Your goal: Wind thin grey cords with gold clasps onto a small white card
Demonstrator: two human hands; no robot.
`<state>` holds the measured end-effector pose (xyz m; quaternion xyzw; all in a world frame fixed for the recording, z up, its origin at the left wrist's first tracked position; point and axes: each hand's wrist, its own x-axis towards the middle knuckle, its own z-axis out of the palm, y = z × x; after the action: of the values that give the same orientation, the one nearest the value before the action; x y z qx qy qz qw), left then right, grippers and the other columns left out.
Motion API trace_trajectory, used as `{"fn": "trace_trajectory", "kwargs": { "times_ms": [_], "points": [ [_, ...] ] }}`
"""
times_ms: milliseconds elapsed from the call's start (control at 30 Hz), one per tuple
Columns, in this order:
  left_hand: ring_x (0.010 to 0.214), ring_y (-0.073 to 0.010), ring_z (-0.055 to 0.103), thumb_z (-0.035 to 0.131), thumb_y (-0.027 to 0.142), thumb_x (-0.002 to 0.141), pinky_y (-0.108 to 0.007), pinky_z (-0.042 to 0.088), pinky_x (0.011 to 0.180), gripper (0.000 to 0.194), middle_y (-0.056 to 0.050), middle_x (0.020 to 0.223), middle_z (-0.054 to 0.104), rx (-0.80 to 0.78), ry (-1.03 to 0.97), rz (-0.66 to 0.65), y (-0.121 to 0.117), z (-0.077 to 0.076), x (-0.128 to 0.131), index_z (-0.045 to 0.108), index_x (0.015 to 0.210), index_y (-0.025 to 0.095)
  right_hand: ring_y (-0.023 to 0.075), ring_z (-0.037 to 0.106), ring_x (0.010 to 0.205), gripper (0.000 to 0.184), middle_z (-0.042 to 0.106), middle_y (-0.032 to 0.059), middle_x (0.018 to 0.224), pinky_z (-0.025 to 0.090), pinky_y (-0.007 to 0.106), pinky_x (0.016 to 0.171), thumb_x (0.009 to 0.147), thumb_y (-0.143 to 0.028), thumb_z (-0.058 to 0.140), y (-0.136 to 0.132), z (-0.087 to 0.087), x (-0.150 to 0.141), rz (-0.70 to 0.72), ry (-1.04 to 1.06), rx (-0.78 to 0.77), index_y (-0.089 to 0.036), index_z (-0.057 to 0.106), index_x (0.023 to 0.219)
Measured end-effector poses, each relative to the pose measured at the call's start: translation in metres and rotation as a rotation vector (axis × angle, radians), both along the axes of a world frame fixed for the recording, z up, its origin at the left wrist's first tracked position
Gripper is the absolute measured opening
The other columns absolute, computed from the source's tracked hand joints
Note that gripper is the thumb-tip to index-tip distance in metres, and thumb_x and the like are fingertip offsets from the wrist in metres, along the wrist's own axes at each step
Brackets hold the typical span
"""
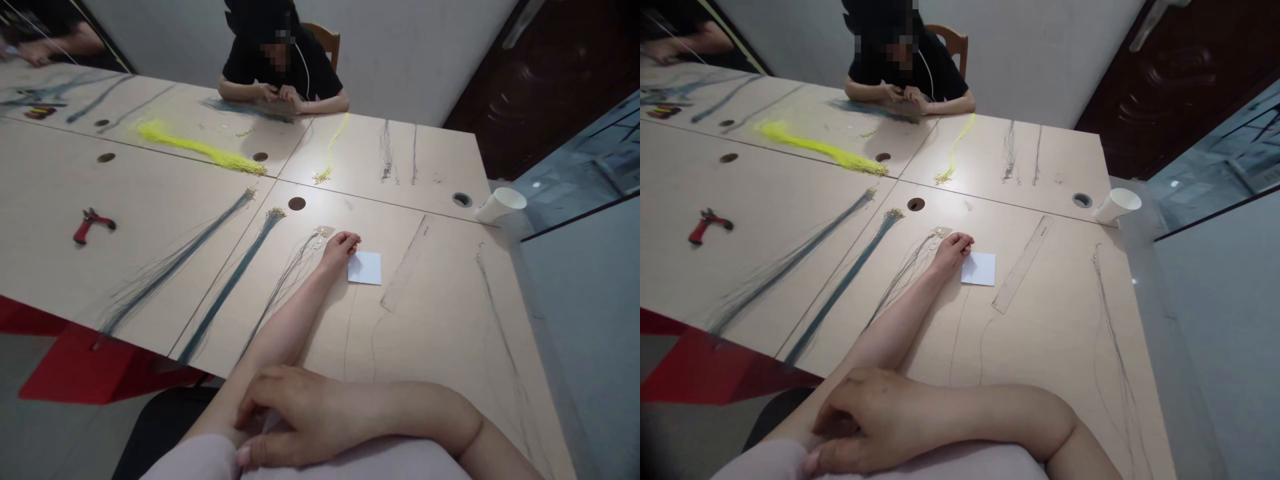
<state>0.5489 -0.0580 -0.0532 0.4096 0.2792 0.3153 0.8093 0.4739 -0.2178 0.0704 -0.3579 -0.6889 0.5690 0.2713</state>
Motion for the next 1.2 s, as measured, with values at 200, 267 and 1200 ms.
{"fn": "trace_trajectory", "kwargs": {
  "times_ms": [200,267,1200],
  "points": [
    [0.055,-0.0022,0.044,0.07,0.03,0.066,-0.018,0.031,0.052,0.024,-0.001,0.073,0.058,-0.006,-0.01,-0.017,0.0,0.001,-0.001,0.056,0.07,0.011,0.0187,0.05,0.106,0.031,0.054,0.0097,0.109,0.041,0.03,0.093,0.081,-0.037,0.056,0.003,-0.006,-0.001,-0.15,-0.07,0.039,-0.015,0.055,0.102],
    [0.055,-0.0023,0.044,0.07,0.03,0.066,-0.018,0.031,0.052,0.024,-0.002,0.073,0.058,-0.005,-0.015,-0.016,0.0,0.0,-0.001,0.056,0.07,0.011,0.0195,0.05,0.106,0.034,0.054,0.01,0.109,0.041,0.031,0.094,0.08,-0.037,0.057,0.005,-0.011,-0.003,-0.134,-0.089,0.024,-0.014,0.055,0.104],
    [0.056,-0.0034,0.045,0.072,0.029,0.065,-0.018,0.032,0.054,0.025,-0.002,0.069,0.057,-0.047,-0.041,0.001,0.0,0.0,-0.001,0.056,0.07,0.01,0.0193,0.052,0.106,0.043,0.055,0.0119,0.113,0.041,0.026,0.09,0.08,-0.045,0.055,0.002,-0.003,0.001,-0.041,-0.022,-0.002,-0.012,0.054,0.108]
  ]
}}
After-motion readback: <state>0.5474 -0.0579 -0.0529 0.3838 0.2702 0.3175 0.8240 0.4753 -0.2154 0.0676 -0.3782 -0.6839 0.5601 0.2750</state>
